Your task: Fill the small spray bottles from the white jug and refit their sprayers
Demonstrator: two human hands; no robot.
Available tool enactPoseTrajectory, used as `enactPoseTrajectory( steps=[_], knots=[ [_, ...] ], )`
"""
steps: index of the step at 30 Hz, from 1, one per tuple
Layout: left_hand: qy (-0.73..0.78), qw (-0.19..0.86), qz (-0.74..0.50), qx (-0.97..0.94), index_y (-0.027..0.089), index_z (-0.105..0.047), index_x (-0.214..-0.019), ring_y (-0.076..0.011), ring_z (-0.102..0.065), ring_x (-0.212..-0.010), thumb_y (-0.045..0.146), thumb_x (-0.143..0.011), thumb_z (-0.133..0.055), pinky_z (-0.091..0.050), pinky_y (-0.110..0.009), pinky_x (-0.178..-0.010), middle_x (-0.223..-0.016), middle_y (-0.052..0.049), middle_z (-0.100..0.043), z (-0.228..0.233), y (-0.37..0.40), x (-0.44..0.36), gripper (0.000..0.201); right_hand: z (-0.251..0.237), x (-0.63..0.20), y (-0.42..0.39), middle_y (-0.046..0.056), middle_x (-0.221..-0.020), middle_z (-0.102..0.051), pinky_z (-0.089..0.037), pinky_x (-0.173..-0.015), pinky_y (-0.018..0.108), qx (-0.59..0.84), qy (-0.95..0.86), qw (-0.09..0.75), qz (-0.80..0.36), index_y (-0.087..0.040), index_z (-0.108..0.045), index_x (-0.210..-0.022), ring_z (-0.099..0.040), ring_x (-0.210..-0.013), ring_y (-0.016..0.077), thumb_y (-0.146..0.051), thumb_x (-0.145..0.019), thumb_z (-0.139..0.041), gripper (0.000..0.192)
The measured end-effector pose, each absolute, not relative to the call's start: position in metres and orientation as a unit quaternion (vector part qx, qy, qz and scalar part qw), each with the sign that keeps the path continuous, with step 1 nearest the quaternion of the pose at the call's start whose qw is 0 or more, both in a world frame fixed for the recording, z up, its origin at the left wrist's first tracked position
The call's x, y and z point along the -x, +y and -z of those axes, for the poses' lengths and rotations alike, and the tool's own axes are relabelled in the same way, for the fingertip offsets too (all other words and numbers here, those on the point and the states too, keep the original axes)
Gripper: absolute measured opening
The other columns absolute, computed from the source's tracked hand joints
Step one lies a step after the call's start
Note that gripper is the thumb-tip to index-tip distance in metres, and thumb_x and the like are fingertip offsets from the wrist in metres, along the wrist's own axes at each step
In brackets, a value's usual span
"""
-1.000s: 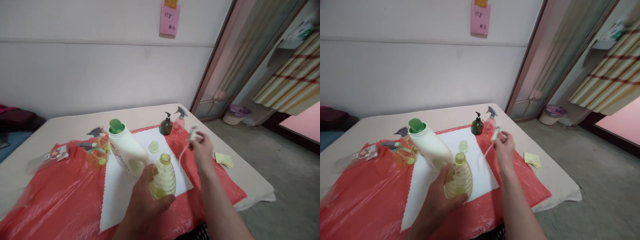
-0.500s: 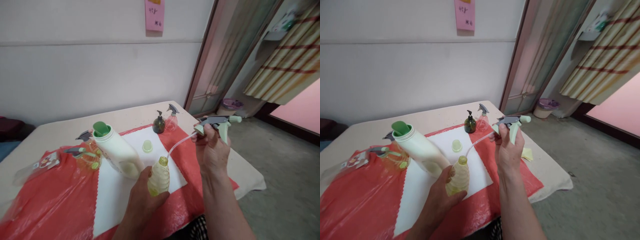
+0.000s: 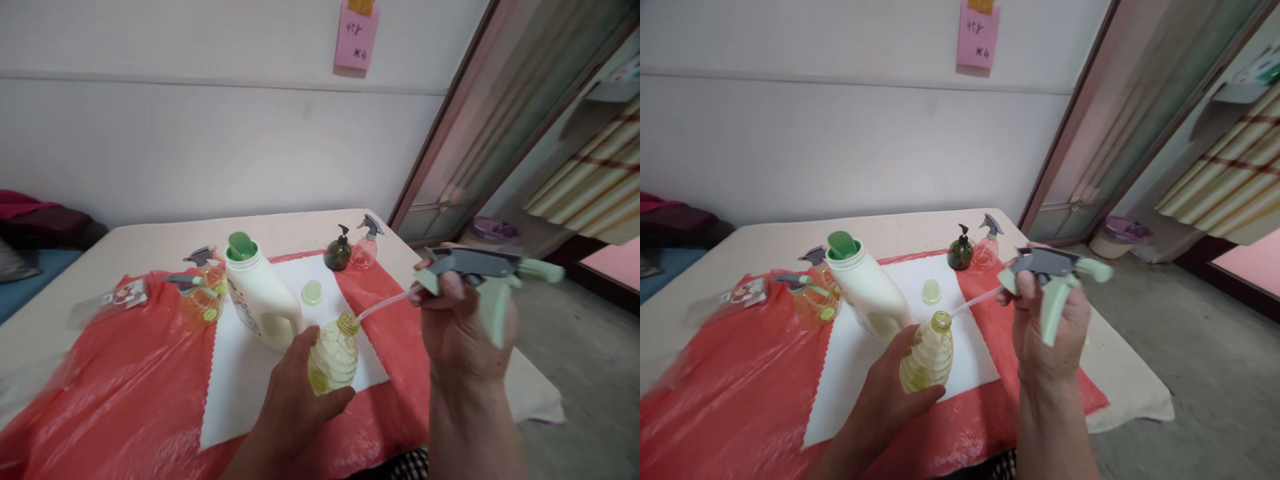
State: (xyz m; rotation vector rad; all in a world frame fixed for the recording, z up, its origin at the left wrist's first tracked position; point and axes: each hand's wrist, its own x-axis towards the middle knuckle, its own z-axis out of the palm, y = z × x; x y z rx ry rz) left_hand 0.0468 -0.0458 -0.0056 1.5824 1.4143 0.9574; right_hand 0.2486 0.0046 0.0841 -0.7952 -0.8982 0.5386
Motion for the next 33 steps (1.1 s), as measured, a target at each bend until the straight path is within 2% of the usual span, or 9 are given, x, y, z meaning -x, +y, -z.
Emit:
enactPoseTrajectory(
  steps=[5, 7, 11, 16, 21, 25, 28, 31, 33],
  knots=[
    [0.555, 0.370, -0.421, -0.615, 0.022, -0.055, -0.135, -0.0349, -0.065, -0.114, 0.032, -0.060, -0.082, -0.051, -0.052, -0.098, -0.128, -0.013, -0.068, 0.001, -0.051, -0.051, 0.080, -0.070, -0.241, 0.003, 0.002, -0.101, -0.073, -0.060, -0.076, 0.032, 0.395, -0.603, 0.553, -0.418, -0.030, -0.068, -0.116, -0.070, -0.088, 0.0177, -0.028, -0.075, -0.081, 0.044],
    [0.554, 0.365, -0.422, -0.618, 0.021, -0.055, -0.135, -0.0344, -0.065, -0.113, 0.032, -0.061, -0.081, -0.053, -0.051, -0.096, -0.127, -0.013, -0.068, 0.000, -0.052, -0.050, 0.079, -0.066, -0.237, 0.004, 0.003, -0.100, -0.074, -0.061, -0.080, 0.036, 0.371, -0.621, 0.503, -0.473, -0.030, -0.065, -0.121, -0.071, -0.093, 0.0201, -0.030, -0.078, -0.078, 0.044],
    [0.551, 0.367, -0.415, -0.624, 0.020, -0.053, -0.136, -0.0341, -0.065, -0.114, 0.031, -0.062, -0.081, -0.053, -0.050, -0.097, -0.128, -0.014, -0.067, -0.002, -0.050, -0.047, 0.080, -0.067, -0.235, 0.004, 0.002, -0.102, -0.074, -0.060, -0.080, 0.033, 0.361, -0.616, 0.504, -0.486, -0.030, -0.064, -0.121, -0.071, -0.093, 0.0185, -0.028, -0.078, -0.079, 0.045],
    [0.534, 0.316, -0.441, -0.648, 0.017, -0.056, -0.130, -0.0349, -0.067, -0.110, 0.031, -0.061, -0.081, -0.055, -0.052, -0.094, -0.122, -0.015, -0.070, -0.001, -0.049, -0.048, 0.075, -0.076, -0.229, -0.001, -0.002, -0.086, -0.069, -0.057, -0.066, 0.025, 0.394, -0.642, 0.515, -0.410, -0.028, -0.064, -0.106, -0.065, -0.074, 0.0136, -0.026, -0.070, -0.084, 0.041],
    [0.539, 0.264, -0.501, -0.623, 0.021, -0.060, -0.127, -0.0358, -0.067, -0.110, 0.027, -0.057, -0.083, -0.055, -0.052, -0.096, -0.119, -0.013, -0.071, 0.000, -0.053, -0.051, 0.074, -0.073, -0.196, -0.011, -0.003, -0.087, -0.064, -0.054, -0.069, 0.026, 0.418, -0.581, 0.602, -0.355, -0.030, -0.062, -0.106, -0.062, -0.079, 0.0138, -0.028, -0.069, -0.085, 0.044],
    [0.506, 0.264, -0.525, -0.631, 0.022, -0.057, -0.131, -0.0363, -0.065, -0.115, 0.035, -0.059, -0.085, -0.054, -0.053, -0.099, -0.124, -0.014, -0.069, 0.003, -0.055, -0.052, 0.078, -0.070, -0.179, -0.016, -0.003, -0.085, -0.066, -0.053, -0.063, 0.025, 0.431, -0.482, 0.671, -0.361, -0.032, -0.062, -0.106, -0.063, -0.075, 0.0149, -0.025, -0.060, -0.089, 0.053],
    [0.472, 0.194, -0.559, -0.653, 0.022, -0.046, -0.138, -0.0338, -0.068, -0.109, 0.037, -0.055, -0.086, -0.057, -0.052, -0.095, -0.121, -0.012, -0.069, 0.008, -0.053, -0.055, 0.093, -0.068, -0.184, -0.014, 0.000, -0.082, -0.069, -0.051, -0.056, 0.026, 0.436, -0.442, 0.637, -0.456, -0.030, -0.067, -0.112, -0.064, -0.071, 0.0182, -0.033, -0.051, -0.091, 0.065],
    [0.447, 0.130, -0.576, -0.672, 0.023, -0.040, -0.140, -0.0312, -0.070, -0.104, 0.039, -0.055, -0.085, -0.060, -0.049, -0.091, -0.118, -0.011, -0.069, 0.009, -0.051, -0.057, 0.097, -0.063, -0.193, -0.012, 0.006, -0.087, -0.073, -0.055, -0.059, 0.031, 0.446, -0.436, 0.588, -0.515, -0.023, -0.076, -0.089, -0.067, -0.075, 0.0242, -0.042, -0.042, -0.092, 0.054],
    [0.449, 0.114, -0.575, -0.675, 0.023, -0.039, -0.140, -0.0306, -0.071, -0.103, 0.041, -0.056, -0.084, -0.060, -0.047, -0.089, -0.117, -0.010, -0.069, 0.008, -0.051, -0.058, 0.097, -0.060, -0.194, -0.013, 0.008, -0.089, -0.075, -0.058, -0.062, 0.037, 0.494, -0.426, 0.583, -0.485, -0.023, -0.077, -0.082, -0.069, -0.077, 0.0287, -0.044, -0.039, -0.092, 0.050]
  ],
)
